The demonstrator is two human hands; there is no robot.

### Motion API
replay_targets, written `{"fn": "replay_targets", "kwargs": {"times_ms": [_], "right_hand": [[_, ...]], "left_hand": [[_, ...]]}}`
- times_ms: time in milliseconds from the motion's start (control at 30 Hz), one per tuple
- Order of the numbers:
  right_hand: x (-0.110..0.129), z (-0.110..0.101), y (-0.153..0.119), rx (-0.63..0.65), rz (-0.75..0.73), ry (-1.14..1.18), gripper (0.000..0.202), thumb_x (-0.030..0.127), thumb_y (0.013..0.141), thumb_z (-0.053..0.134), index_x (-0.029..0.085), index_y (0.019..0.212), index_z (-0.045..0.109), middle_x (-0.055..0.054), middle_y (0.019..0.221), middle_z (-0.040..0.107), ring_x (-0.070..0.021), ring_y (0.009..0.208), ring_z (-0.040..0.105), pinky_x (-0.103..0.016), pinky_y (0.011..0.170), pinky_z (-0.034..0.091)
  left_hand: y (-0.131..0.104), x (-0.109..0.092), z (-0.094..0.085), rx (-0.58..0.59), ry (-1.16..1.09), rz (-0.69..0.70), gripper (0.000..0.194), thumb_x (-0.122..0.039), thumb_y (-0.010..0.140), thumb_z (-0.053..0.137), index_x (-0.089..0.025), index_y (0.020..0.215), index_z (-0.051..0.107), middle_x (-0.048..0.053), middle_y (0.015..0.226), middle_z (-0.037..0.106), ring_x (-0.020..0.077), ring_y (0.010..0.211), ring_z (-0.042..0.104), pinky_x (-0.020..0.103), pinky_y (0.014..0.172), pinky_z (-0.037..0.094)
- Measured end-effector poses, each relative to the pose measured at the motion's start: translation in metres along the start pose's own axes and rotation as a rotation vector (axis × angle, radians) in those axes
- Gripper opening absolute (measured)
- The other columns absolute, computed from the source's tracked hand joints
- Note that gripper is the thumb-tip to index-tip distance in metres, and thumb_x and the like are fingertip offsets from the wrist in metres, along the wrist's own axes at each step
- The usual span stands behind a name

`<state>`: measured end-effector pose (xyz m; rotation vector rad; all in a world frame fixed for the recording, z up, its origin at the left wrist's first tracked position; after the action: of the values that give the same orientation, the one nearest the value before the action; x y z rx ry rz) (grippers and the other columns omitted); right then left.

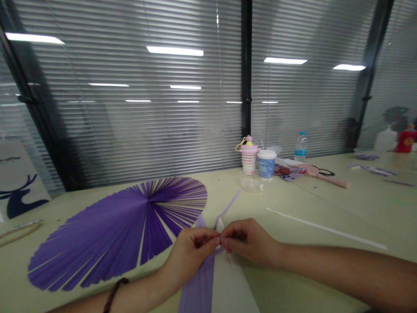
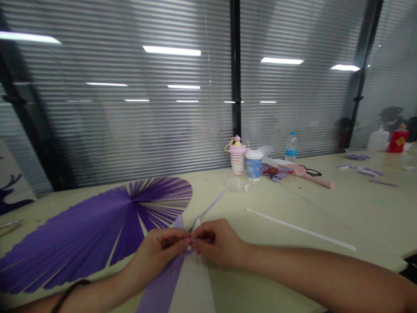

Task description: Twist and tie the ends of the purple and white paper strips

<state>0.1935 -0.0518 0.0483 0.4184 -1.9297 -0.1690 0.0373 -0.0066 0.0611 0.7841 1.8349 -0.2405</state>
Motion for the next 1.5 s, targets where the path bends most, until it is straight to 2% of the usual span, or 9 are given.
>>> {"fn": "replay_targets", "kwargs": {"times_ms": [167, 400, 667, 900, 1100, 1267, 1500], "right_hand": [[0.0023, 0.0011, 0.0002, 0.004, 0.019, 0.014, 0.019, 0.026, 0.074, 0.051, 0.012, 0.076, 0.062, -0.003, 0.063, 0.06, -0.0089, 0.055, 0.052, -0.018, 0.051, 0.039], [0.0014, 0.0006, -0.0002, -0.017, 0.051, 0.006, 0.02, 0.029, 0.073, 0.053, 0.012, 0.074, 0.062, -0.002, 0.06, 0.06, -0.009, 0.053, 0.052, -0.018, 0.049, 0.039], [-0.0007, -0.0013, -0.0009, -0.072, 0.002, -0.148, 0.017, 0.026, 0.074, 0.051, 0.013, 0.072, 0.061, -0.001, 0.058, 0.058, -0.008, 0.051, 0.05, -0.017, 0.046, 0.036], [0.0023, -0.0024, -0.0006, -0.099, -0.053, -0.174, 0.014, 0.02, 0.074, 0.048, 0.012, 0.071, 0.059, -0.001, 0.061, 0.057, -0.007, 0.052, 0.047, -0.016, 0.047, 0.035], [0.0016, -0.0028, 0.0004, -0.107, -0.033, -0.162, 0.013, 0.019, 0.072, 0.048, 0.011, 0.072, 0.058, -0.002, 0.065, 0.06, -0.0087, 0.056, 0.051, -0.017, 0.049, 0.038], [0.0026, -0.0025, -0.0002, -0.111, -0.058, -0.164, 0.011, 0.018, 0.071, 0.049, 0.012, 0.071, 0.058, -0.001, 0.063, 0.058, -0.008, 0.055, 0.049, -0.017, 0.049, 0.038], [0.0041, -0.0038, -0.0009, -0.062, -0.066, -0.146, 0.011, 0.021, 0.071, 0.052, 0.012, 0.072, 0.058, 0.001, 0.058, 0.054, -0.0062, 0.051, 0.044, -0.016, 0.046, 0.033]], "left_hand": [[-0.0005, 0.0017, -0.0006, 0.002, 0.01, -0.015, 0.02, -0.03, 0.067, 0.058, -0.013, 0.072, 0.067, 0.006, 0.069, 0.066, 0.015, 0.062, 0.057, 0.021, 0.056, 0.041], [-0.0018, 0.0038, -0.0018, 0.0, 0.038, 0.024, 0.022, -0.032, 0.07, 0.055, -0.012, 0.072, 0.065, 0.005, 0.066, 0.064, 0.0141, 0.061, 0.055, 0.02, 0.054, 0.039], [-0.0031, 0.0019, -0.0009, 0.006, 0.14, 0.075, 0.024, -0.033, 0.074, 0.049, -0.012, 0.068, 0.06, 0.001, 0.059, 0.056, 0.0111, 0.056, 0.048, 0.019, 0.05, 0.034], [-0.0011, 0.0011, 0.0007, 0.045, 0.074, 0.072, 0.023, -0.032, 0.075, 0.049, -0.012, 0.073, 0.06, 0.002, 0.065, 0.059, 0.0122, 0.061, 0.051, 0.019, 0.054, 0.036], [-0.0009, 0.0022, 0.001, 0.065, 0.033, 0.1, 0.021, -0.029, 0.076, 0.047, -0.014, 0.076, 0.061, 0.003, 0.069, 0.061, 0.0128, 0.065, 0.053, 0.019, 0.058, 0.038], [-0.0004, 0.0051, 0.0015, 0.088, 0.019, 0.052, 0.022, -0.033, 0.073, 0.051, -0.013, 0.078, 0.06, 0.003, 0.068, 0.059, 0.0123, 0.062, 0.051, 0.02, 0.056, 0.037], [-0.0006, 0.0018, 0.0022, 0.059, 0.005, 0.044, 0.02, -0.032, 0.071, 0.055, -0.013, 0.072, 0.057, -0.002, 0.057, 0.05, 0.0083, 0.053, 0.043, 0.018, 0.049, 0.031]]}}
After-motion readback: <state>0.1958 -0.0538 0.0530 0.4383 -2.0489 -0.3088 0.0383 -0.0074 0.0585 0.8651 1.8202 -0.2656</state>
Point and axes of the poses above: each hand's wrist, its own y-axis towards the middle knuckle, its own z-axis out of the palm, x = y × z, the point moved 1 cm from there along y, towards the middle knuckle
